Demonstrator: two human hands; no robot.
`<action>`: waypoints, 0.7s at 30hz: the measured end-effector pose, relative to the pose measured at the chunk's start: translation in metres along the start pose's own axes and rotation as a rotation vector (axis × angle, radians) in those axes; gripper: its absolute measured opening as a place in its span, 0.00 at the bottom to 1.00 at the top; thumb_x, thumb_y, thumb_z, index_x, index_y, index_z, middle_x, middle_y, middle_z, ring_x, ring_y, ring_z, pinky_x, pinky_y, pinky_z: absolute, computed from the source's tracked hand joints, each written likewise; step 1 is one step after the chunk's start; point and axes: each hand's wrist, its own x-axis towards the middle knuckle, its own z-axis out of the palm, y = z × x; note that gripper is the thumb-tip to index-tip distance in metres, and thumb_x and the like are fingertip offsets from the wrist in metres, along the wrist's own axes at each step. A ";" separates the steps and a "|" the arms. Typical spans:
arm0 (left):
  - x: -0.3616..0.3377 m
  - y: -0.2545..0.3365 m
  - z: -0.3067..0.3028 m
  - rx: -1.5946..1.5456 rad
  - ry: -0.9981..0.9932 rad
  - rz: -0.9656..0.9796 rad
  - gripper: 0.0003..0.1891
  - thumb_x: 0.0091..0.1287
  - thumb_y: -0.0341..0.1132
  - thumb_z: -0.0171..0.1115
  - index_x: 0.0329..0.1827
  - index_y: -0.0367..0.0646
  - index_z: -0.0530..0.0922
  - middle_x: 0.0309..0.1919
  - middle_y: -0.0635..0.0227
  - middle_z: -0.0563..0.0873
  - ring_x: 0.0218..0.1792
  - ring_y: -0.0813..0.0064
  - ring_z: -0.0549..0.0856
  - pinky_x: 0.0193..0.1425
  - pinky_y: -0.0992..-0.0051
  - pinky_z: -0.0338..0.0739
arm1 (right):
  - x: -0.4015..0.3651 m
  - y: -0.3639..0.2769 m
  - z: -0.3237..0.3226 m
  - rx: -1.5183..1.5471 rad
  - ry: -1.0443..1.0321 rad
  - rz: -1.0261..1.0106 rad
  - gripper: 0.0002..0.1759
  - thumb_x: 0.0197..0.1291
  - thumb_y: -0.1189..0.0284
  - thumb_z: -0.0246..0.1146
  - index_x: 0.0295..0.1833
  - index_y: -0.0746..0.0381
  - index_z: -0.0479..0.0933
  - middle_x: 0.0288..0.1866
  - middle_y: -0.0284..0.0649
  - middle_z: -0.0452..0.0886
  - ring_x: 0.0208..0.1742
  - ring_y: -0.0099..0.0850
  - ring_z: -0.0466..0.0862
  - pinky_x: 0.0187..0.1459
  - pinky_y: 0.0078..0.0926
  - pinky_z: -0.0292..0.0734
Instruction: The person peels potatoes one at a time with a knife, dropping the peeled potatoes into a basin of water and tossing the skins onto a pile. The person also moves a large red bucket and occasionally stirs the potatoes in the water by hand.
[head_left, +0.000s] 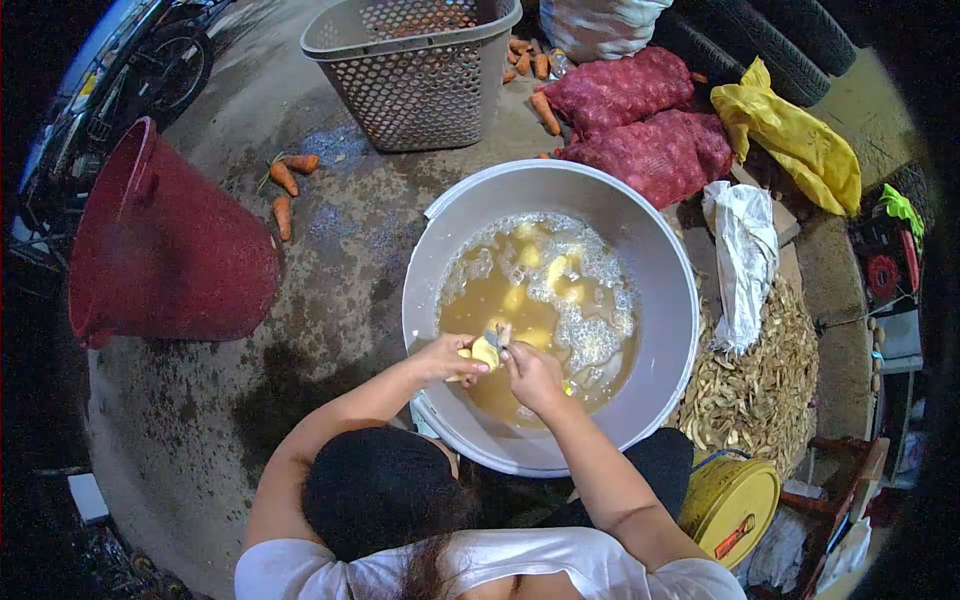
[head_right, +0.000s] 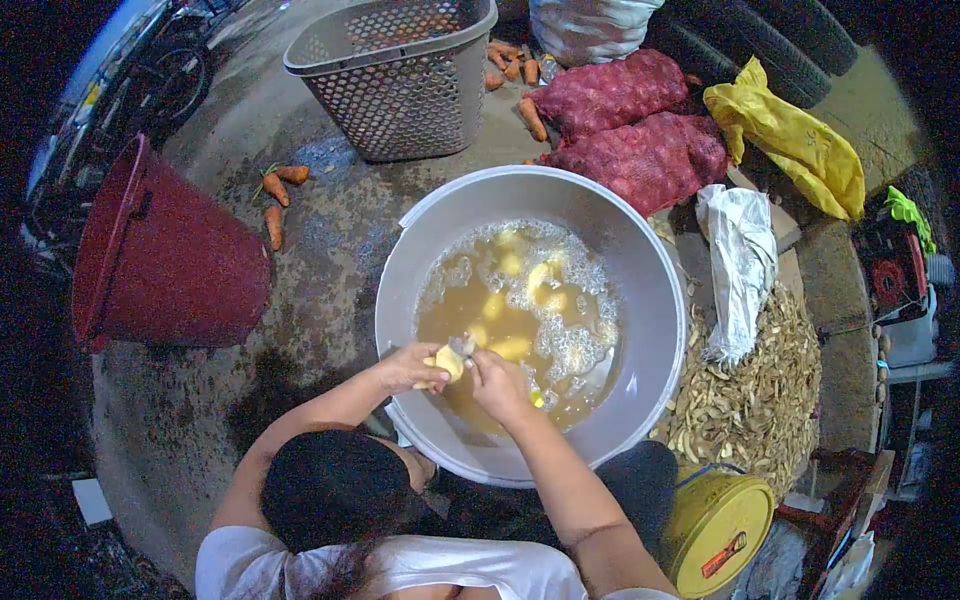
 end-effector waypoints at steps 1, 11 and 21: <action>0.001 -0.003 0.000 -0.024 -0.036 -0.008 0.23 0.52 0.29 0.67 0.53 0.41 0.72 0.29 0.72 0.79 0.27 0.82 0.78 0.30 0.82 0.74 | 0.002 0.014 0.011 -0.027 0.114 -0.095 0.24 0.62 0.65 0.50 0.65 0.51 0.60 0.34 0.52 0.78 0.34 0.47 0.80 0.37 0.40 0.73; -0.003 0.002 0.001 -0.172 -0.013 0.047 0.27 0.52 0.29 0.66 0.56 0.42 0.68 0.28 0.74 0.77 0.25 0.83 0.76 0.27 0.81 0.70 | 0.008 0.015 -0.013 1.125 -0.279 0.496 0.30 0.64 0.65 0.50 0.69 0.58 0.51 0.21 0.30 0.66 0.21 0.18 0.65 0.25 0.15 0.65; -0.002 0.005 0.002 -0.082 -0.004 0.046 0.30 0.52 0.27 0.67 0.60 0.41 0.66 0.29 0.73 0.77 0.25 0.84 0.74 0.27 0.82 0.70 | 0.003 0.000 -0.019 0.516 -0.114 0.190 0.19 0.64 0.66 0.48 0.60 0.60 0.63 0.27 0.40 0.78 0.26 0.29 0.77 0.31 0.28 0.71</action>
